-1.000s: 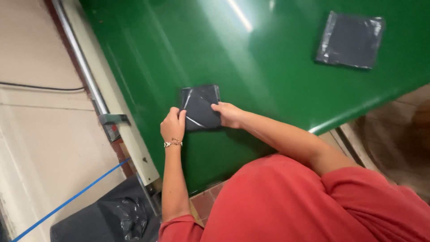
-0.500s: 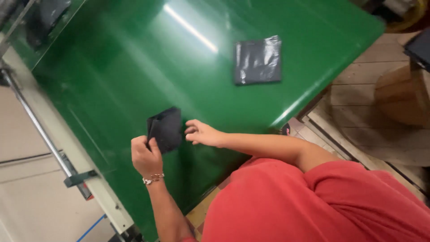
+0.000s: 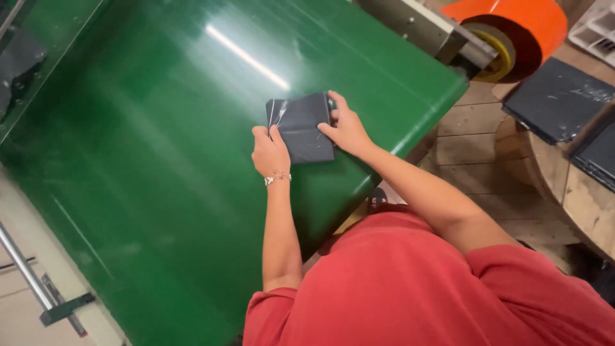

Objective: Picking up black plastic bags from a conveyor belt, folding them into compact squares, and stacking them into a storage crate.

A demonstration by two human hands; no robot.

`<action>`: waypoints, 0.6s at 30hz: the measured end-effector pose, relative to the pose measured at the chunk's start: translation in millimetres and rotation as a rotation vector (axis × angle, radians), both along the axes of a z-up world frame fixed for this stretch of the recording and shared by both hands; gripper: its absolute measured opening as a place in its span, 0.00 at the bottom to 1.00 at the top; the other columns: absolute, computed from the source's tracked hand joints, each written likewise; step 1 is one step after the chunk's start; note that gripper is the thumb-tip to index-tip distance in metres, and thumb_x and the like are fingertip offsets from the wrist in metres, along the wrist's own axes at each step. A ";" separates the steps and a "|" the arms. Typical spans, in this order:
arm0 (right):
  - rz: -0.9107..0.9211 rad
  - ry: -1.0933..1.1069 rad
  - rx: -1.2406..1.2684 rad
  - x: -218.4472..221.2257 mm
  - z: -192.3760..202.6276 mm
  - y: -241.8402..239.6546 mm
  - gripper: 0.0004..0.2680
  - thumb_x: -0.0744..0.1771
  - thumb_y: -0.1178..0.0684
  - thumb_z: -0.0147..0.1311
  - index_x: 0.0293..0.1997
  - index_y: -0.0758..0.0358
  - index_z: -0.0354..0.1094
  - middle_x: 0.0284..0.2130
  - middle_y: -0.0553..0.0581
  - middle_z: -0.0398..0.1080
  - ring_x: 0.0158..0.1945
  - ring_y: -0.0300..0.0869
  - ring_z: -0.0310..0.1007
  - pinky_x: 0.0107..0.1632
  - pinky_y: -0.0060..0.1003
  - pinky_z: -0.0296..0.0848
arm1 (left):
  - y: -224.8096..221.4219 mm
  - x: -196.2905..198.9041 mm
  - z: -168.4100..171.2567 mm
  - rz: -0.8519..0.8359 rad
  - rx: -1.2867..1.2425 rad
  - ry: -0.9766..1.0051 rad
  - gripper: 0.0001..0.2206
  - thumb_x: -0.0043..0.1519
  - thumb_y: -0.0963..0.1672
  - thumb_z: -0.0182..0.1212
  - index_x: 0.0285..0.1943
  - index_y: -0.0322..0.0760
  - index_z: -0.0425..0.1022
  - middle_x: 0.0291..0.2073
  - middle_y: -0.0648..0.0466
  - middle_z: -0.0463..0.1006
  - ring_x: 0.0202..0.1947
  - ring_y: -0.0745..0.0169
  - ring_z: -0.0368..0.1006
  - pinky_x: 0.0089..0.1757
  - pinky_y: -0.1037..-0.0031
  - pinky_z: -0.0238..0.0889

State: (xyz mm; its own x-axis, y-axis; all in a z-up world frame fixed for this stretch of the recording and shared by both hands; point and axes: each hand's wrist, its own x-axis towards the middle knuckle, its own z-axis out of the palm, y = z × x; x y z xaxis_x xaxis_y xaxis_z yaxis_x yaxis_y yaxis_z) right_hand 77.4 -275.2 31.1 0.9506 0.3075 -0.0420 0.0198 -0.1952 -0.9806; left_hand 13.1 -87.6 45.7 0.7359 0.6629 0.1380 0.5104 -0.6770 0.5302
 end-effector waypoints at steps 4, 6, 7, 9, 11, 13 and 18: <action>0.069 -0.099 -0.294 11.0 -9.1 -3.0 0.30 0.63 0.51 0.59 0.71 0.62 0.43 0.27 0.59 0.75 0.28 0.54 0.76 0.35 0.51 0.75 | -10.6 6.6 -19.8 0.024 0.091 0.073 0.13 0.68 0.54 0.46 0.42 0.47 0.63 0.33 0.51 0.80 0.31 0.36 0.78 0.37 0.50 0.70; 0.079 -0.135 -0.389 5.8 3.4 -0.6 0.31 0.63 0.50 0.60 0.71 0.64 0.43 0.28 0.62 0.75 0.35 0.60 0.77 0.39 0.56 0.74 | -7.2 6.9 -26.2 0.037 0.122 0.086 0.13 0.68 0.54 0.46 0.42 0.48 0.63 0.34 0.52 0.80 0.30 0.37 0.78 0.37 0.51 0.71; 0.090 -0.131 -0.476 1.5 10.9 0.5 0.30 0.64 0.49 0.59 0.71 0.63 0.42 0.32 0.66 0.75 0.40 0.61 0.77 0.43 0.57 0.74 | -4.2 6.4 -30.6 0.034 0.209 0.069 0.13 0.65 0.55 0.51 0.42 0.48 0.64 0.33 0.54 0.78 0.32 0.42 0.78 0.36 0.55 0.72; 0.088 -0.131 -0.564 1.1 20.0 2.4 0.30 0.65 0.48 0.58 0.71 0.62 0.41 0.37 0.70 0.75 0.45 0.63 0.77 0.47 0.59 0.73 | -1.9 14.5 -30.3 0.021 0.298 0.043 0.14 0.62 0.56 0.55 0.41 0.48 0.65 0.33 0.55 0.76 0.34 0.48 0.78 0.36 0.59 0.73; 0.124 -0.131 -0.638 -3.4 23.3 6.8 0.29 0.66 0.48 0.54 0.72 0.63 0.39 0.39 0.72 0.75 0.44 0.64 0.77 0.47 0.59 0.73 | -1.0 17.4 -18.8 0.016 0.267 0.114 0.25 0.57 0.59 0.62 0.51 0.40 0.70 0.43 0.50 0.74 0.45 0.44 0.74 0.38 0.52 0.73; 0.115 -0.110 -0.644 -17.3 30.1 11.3 0.28 0.66 0.49 0.54 0.72 0.64 0.40 0.41 0.73 0.75 0.45 0.64 0.77 0.47 0.60 0.73 | 8.5 15.5 -9.5 -0.037 0.172 0.174 0.24 0.56 0.58 0.63 0.48 0.40 0.70 0.40 0.49 0.75 0.44 0.41 0.74 0.39 0.48 0.72; 0.047 -0.116 -0.645 -22.5 40.0 7.0 0.30 0.66 0.47 0.55 0.73 0.63 0.39 0.48 0.72 0.73 0.47 0.63 0.76 0.48 0.58 0.73 | 23.0 37.3 -20.0 -0.225 -0.002 0.170 0.21 0.56 0.53 0.68 0.47 0.38 0.69 0.42 0.44 0.72 0.46 0.33 0.72 0.46 0.47 0.69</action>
